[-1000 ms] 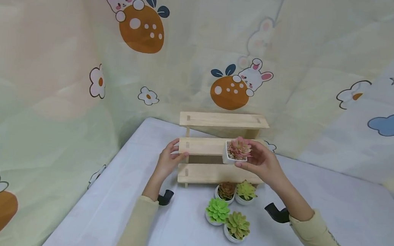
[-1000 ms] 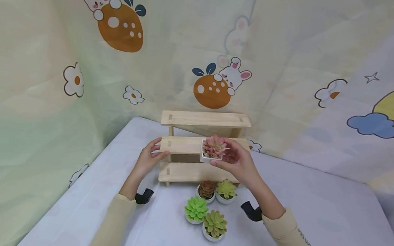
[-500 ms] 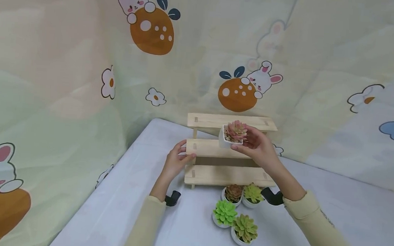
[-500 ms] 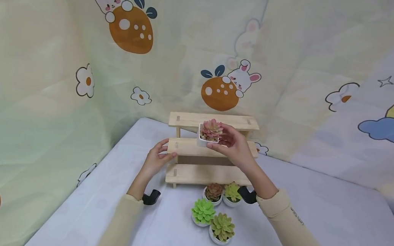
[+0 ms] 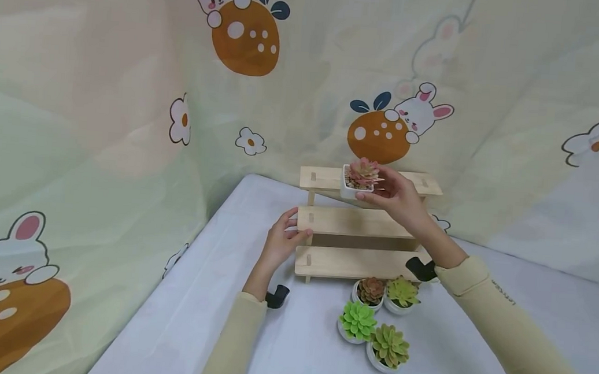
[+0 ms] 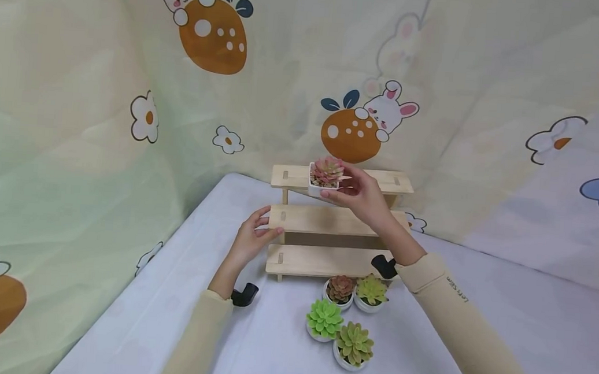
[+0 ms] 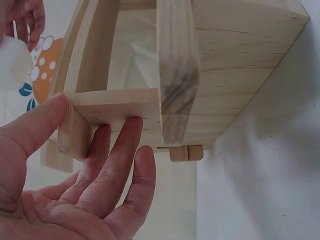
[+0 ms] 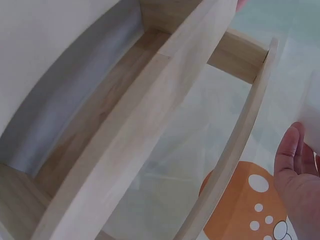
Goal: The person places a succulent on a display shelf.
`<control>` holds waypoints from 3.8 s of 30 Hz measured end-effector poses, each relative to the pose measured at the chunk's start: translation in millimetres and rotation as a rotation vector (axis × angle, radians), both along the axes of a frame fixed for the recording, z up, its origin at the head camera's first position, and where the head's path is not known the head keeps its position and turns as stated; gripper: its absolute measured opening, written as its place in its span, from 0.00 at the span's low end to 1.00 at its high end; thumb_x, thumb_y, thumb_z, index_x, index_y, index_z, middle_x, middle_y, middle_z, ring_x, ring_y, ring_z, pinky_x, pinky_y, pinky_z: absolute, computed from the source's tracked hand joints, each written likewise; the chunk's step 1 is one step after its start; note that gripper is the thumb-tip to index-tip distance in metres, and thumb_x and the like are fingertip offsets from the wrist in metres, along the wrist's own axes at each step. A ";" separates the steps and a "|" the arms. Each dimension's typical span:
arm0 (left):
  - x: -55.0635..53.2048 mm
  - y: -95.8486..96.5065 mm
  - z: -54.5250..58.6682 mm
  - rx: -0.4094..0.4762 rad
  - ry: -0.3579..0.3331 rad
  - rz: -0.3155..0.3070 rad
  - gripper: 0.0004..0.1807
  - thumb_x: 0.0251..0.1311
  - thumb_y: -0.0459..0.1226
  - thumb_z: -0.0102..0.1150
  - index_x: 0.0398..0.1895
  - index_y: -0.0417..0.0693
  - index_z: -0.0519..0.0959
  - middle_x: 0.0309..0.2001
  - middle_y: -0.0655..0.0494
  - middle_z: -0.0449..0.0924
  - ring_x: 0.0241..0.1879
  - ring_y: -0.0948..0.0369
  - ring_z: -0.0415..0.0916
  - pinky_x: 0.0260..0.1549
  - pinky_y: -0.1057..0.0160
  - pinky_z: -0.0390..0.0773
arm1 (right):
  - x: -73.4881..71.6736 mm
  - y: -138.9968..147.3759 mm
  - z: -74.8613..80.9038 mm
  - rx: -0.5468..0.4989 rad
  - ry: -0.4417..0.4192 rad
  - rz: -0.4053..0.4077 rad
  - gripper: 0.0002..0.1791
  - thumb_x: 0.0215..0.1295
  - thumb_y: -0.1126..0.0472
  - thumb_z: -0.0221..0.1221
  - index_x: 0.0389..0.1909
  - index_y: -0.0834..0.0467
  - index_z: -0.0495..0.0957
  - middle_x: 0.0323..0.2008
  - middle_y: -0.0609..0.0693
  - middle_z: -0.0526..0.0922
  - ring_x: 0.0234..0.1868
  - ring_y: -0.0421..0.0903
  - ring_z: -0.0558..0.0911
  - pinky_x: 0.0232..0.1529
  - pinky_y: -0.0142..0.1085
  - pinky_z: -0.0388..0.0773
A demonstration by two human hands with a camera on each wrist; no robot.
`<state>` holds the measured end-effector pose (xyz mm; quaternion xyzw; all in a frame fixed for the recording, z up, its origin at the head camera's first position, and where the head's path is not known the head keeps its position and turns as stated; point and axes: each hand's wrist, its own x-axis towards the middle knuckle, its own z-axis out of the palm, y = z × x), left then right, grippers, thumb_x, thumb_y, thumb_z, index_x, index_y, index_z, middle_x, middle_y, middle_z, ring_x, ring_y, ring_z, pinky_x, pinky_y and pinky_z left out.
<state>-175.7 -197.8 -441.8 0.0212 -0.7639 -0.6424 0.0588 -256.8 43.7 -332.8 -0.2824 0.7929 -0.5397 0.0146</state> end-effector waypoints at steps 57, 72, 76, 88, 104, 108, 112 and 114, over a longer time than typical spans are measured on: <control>-2.5 13.7 2.3 0.007 0.007 -0.015 0.40 0.62 0.36 0.65 0.73 0.37 0.56 0.56 0.33 0.75 0.52 0.41 0.78 0.47 0.51 0.82 | -44.2 -21.3 -6.6 0.041 -0.156 -0.012 0.38 0.62 0.65 0.65 0.72 0.61 0.61 0.62 0.62 0.70 0.48 0.46 0.78 0.48 0.20 0.76; -0.8 5.8 -2.4 -0.025 -0.014 0.023 0.39 0.61 0.37 0.66 0.72 0.39 0.60 0.56 0.35 0.76 0.52 0.42 0.79 0.48 0.52 0.81 | -30.1 3.2 -13.8 -0.110 -0.130 -0.016 0.29 0.61 0.70 0.64 0.61 0.69 0.65 0.56 0.66 0.71 0.43 0.39 0.80 0.46 0.24 0.79; -0.9 6.0 -1.0 -0.024 -0.020 0.029 0.39 0.60 0.37 0.67 0.72 0.40 0.60 0.56 0.35 0.76 0.52 0.42 0.78 0.49 0.51 0.81 | -19.7 15.8 -14.7 -0.114 -0.117 -0.023 0.27 0.60 0.71 0.64 0.59 0.70 0.66 0.54 0.63 0.73 0.43 0.38 0.80 0.44 0.24 0.79; -4.5 7.0 1.4 -0.034 -0.029 0.033 0.39 0.60 0.38 0.67 0.73 0.43 0.60 0.57 0.36 0.75 0.55 0.41 0.76 0.52 0.49 0.79 | 11.4 59.6 -24.4 -0.090 -0.069 -0.039 0.26 0.60 0.70 0.66 0.57 0.70 0.68 0.47 0.51 0.77 0.43 0.37 0.80 0.44 0.24 0.79; -1.6 6.9 0.0 -0.014 -0.041 0.014 0.40 0.60 0.37 0.67 0.73 0.42 0.59 0.58 0.35 0.75 0.54 0.41 0.77 0.50 0.51 0.80 | 87.6 106.1 -59.4 -0.093 0.015 0.091 0.24 0.55 0.78 0.65 0.51 0.75 0.69 0.42 0.56 0.79 0.44 0.41 0.80 0.41 0.27 0.80; -2.0 6.6 1.2 -0.023 -0.045 0.021 0.40 0.60 0.37 0.67 0.73 0.42 0.59 0.58 0.35 0.74 0.55 0.41 0.76 0.51 0.49 0.79 | 98.7 116.5 -73.1 -0.096 0.005 0.120 0.24 0.55 0.79 0.64 0.52 0.74 0.69 0.43 0.55 0.79 0.45 0.41 0.80 0.42 0.28 0.80; -2.4 5.3 1.2 -0.025 -0.053 0.020 0.41 0.60 0.39 0.67 0.73 0.43 0.59 0.58 0.35 0.74 0.56 0.41 0.76 0.53 0.48 0.78 | 106.7 124.5 -86.0 -0.107 0.007 0.139 0.24 0.55 0.80 0.64 0.52 0.74 0.69 0.43 0.59 0.79 0.44 0.41 0.80 0.42 0.28 0.80; -2.9 4.9 0.7 -0.027 -0.053 0.016 0.41 0.60 0.39 0.67 0.74 0.43 0.58 0.58 0.35 0.74 0.56 0.41 0.76 0.53 0.47 0.78 | 110.8 127.6 -91.6 -0.123 0.014 0.163 0.24 0.54 0.80 0.63 0.52 0.76 0.68 0.43 0.60 0.78 0.44 0.42 0.81 0.42 0.28 0.80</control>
